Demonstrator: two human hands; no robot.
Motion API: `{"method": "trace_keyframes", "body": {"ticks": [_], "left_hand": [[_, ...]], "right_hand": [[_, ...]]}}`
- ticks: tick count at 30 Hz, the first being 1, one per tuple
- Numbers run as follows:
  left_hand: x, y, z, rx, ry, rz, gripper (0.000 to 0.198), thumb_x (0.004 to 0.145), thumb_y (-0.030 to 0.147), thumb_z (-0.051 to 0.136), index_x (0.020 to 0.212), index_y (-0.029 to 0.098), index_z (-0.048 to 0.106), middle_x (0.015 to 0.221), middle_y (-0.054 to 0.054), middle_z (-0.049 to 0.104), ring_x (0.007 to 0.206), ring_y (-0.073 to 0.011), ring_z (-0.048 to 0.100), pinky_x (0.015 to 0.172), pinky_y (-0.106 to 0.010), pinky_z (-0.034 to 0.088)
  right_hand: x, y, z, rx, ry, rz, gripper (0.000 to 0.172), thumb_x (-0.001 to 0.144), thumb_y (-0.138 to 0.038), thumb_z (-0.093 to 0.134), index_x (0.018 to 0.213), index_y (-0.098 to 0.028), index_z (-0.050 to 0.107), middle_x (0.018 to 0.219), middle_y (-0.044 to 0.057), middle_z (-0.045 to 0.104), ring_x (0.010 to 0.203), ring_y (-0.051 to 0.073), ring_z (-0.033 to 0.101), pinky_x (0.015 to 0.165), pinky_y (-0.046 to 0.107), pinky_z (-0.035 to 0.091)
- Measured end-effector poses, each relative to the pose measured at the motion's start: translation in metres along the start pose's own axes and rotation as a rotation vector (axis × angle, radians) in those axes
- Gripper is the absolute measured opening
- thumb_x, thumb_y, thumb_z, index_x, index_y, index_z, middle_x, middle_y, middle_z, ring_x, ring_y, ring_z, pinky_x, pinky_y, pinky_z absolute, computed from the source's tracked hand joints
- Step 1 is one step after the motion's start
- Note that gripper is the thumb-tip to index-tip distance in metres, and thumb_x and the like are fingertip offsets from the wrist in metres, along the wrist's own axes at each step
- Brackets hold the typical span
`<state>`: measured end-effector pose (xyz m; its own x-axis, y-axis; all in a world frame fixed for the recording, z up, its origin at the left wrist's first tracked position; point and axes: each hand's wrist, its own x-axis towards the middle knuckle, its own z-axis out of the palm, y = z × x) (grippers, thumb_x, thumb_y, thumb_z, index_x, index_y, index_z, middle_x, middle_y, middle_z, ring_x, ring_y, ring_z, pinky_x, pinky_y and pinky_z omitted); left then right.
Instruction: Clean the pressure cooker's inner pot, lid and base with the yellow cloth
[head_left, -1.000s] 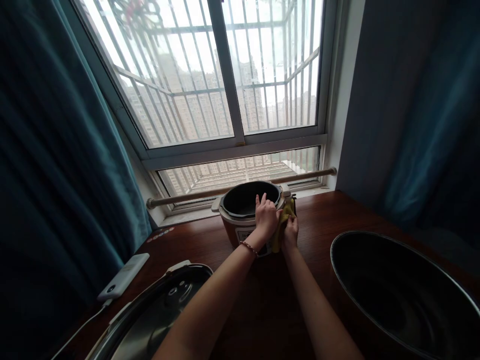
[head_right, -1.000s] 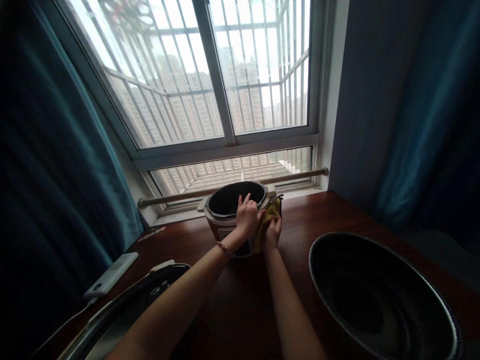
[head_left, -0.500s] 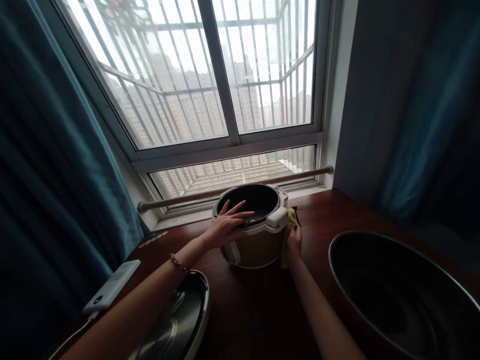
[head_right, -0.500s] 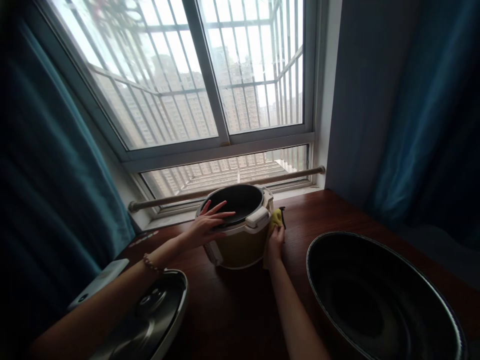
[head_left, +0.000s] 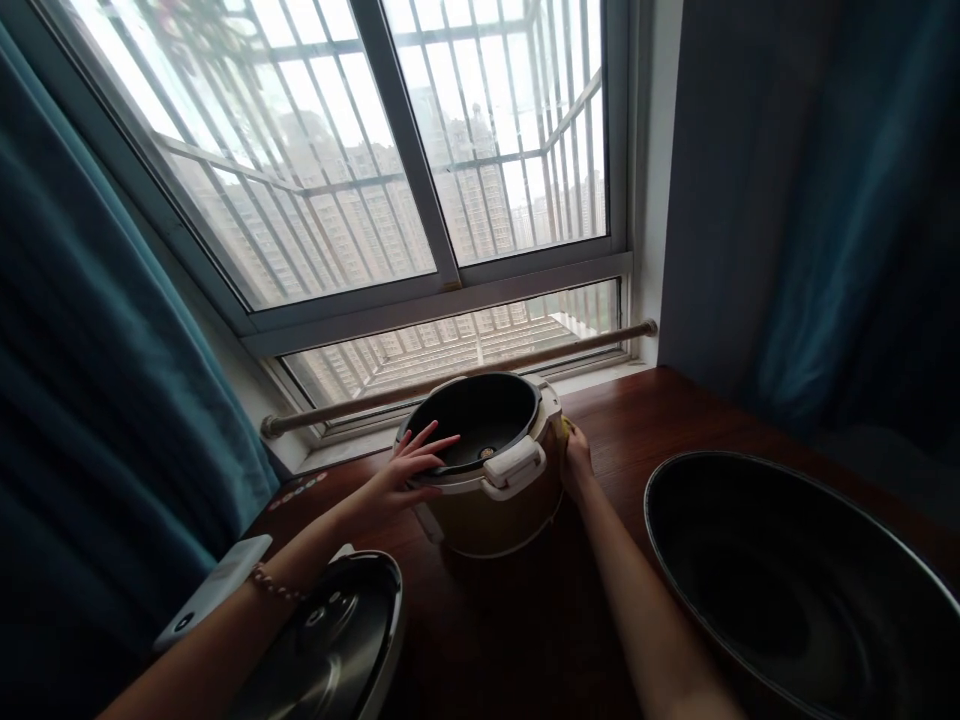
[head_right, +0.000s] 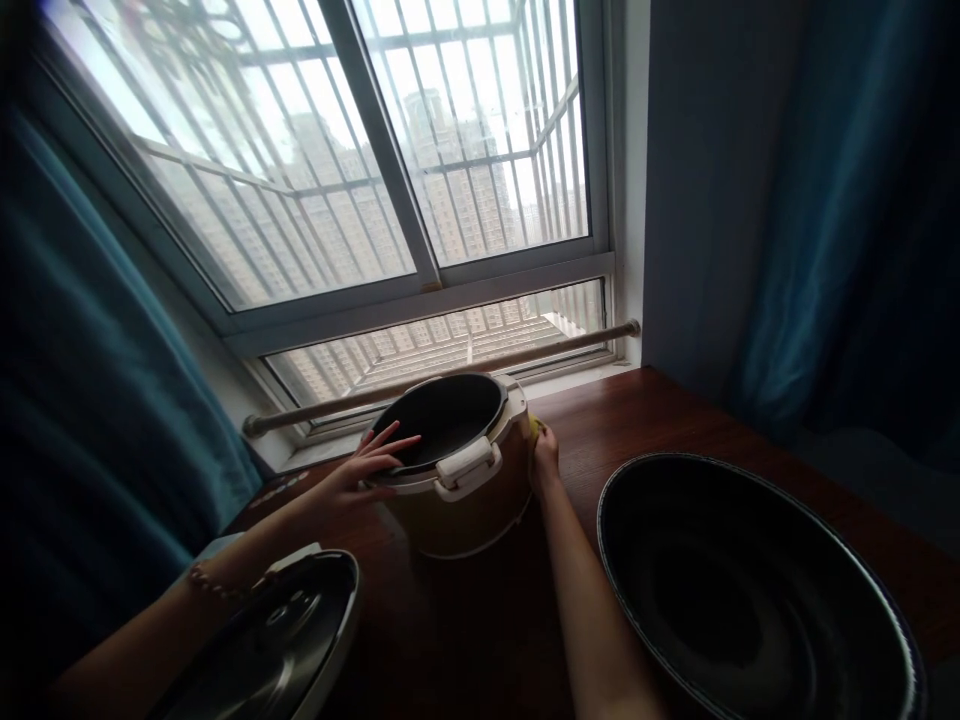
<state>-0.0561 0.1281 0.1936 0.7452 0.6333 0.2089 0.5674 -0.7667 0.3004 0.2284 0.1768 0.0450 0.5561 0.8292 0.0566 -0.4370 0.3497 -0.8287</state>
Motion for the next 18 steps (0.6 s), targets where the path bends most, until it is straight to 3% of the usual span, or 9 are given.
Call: {"method": "trace_keyframes", "body": {"ticks": [4,8,13,18], "left_hand": [[-0.002,0.002,0.002,-0.001,-0.026,-0.012,0.028,0.08,0.041,0.055,0.098,0.021,0.063,0.141,-0.01,0.037,0.138,-0.0266,0.008,0.108,-0.051,-0.007],[-0.004,0.007,0.001,-0.001,0.003,-0.021,0.03,0.081,0.04,0.055,0.104,0.022,0.062,0.145,-0.007,0.032,0.138,-0.0269,0.008,0.109,-0.051,-0.006],[-0.004,-0.006,0.003,-0.009,-0.017,0.003,0.034,0.079,0.04,0.058,0.11,0.025,0.061,0.142,-0.006,0.038,0.138,-0.0272,0.012,0.109,-0.05,-0.006],[-0.005,-0.004,0.004,-0.053,-0.011,-0.003,0.039,0.079,0.039,0.059,0.116,0.026,0.058,0.139,-0.006,0.042,0.137,-0.0275,0.015,0.108,-0.05,-0.008]], "right_hand": [[0.037,-0.01,0.021,-0.003,-0.188,0.083,0.033,0.079,-0.037,0.05,0.104,-0.019,0.059,0.09,0.0,0.068,0.081,0.016,0.062,0.074,0.028,0.05],[0.044,0.002,0.024,-0.119,-0.273,0.211,0.03,0.086,-0.036,0.051,0.104,-0.013,0.058,0.099,0.005,0.063,0.087,0.016,0.06,0.077,0.033,0.05],[0.032,0.018,0.009,-0.336,-0.244,0.286,0.031,0.087,-0.034,0.051,0.113,-0.017,0.053,0.114,0.007,0.054,0.097,0.018,0.056,0.081,0.038,0.049],[0.001,0.008,-0.003,-0.564,-0.134,0.148,0.032,0.087,-0.038,0.047,0.106,-0.015,0.056,0.099,0.006,0.061,0.085,0.017,0.059,0.072,0.032,0.05]]}}
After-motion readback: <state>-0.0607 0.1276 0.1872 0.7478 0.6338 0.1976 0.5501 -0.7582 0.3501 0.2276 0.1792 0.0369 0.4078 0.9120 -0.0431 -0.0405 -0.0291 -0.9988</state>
